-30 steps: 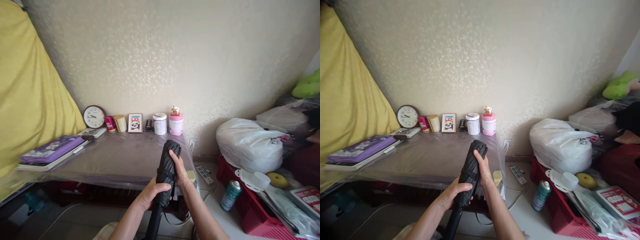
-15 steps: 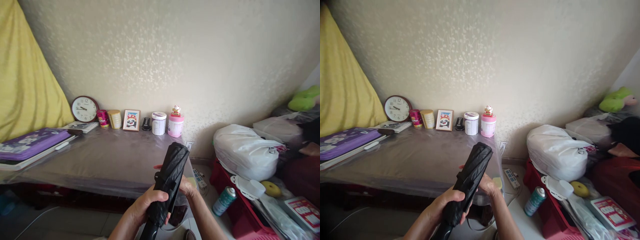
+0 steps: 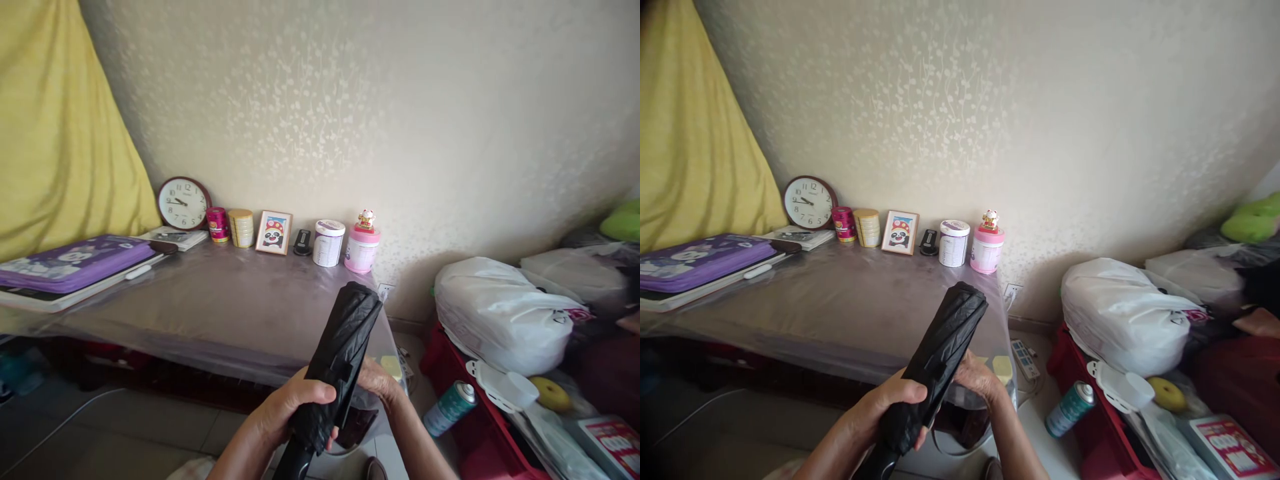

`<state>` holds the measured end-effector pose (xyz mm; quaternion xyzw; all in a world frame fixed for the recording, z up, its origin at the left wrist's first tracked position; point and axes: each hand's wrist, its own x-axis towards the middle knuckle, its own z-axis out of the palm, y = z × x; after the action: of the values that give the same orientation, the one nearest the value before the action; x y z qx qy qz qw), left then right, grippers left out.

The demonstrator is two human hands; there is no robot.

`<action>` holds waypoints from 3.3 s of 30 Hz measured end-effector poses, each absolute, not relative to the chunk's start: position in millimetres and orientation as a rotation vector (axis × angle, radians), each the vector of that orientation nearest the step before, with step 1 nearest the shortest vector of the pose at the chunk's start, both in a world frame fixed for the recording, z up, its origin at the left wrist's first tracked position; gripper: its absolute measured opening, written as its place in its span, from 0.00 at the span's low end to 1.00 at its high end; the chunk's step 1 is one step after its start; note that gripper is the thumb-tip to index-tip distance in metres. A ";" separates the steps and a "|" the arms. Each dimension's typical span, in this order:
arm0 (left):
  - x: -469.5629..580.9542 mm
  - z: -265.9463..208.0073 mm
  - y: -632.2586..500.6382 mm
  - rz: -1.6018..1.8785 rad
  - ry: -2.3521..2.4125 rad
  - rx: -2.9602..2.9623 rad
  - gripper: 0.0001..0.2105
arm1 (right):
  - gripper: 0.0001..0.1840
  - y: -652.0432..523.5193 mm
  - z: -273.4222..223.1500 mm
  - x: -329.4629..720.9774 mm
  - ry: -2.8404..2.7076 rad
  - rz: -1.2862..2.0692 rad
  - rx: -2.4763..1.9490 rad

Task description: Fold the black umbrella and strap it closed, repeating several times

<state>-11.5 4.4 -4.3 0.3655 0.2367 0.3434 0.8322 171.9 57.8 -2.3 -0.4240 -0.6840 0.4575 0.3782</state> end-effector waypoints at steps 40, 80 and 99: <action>-29.9 1.4 20.6 0.988 0.743 0.738 0.16 | 0.09 54.5 0.4 147.6 -1.282 1.479 -0.673; -21.9 9.4 20.8 0.986 0.918 0.988 0.18 | 0.07 46.6 26.2 152.7 -1.830 1.089 -0.776; -18.7 11.5 17.0 1.045 1.006 1.173 0.15 | 0.09 52.0 7.6 138.6 -1.574 1.191 -0.831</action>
<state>-18.7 17.0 11.5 0.5053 0.4330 0.4500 0.5956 138.6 52.0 7.6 -0.3403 -0.6451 0.4882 0.4792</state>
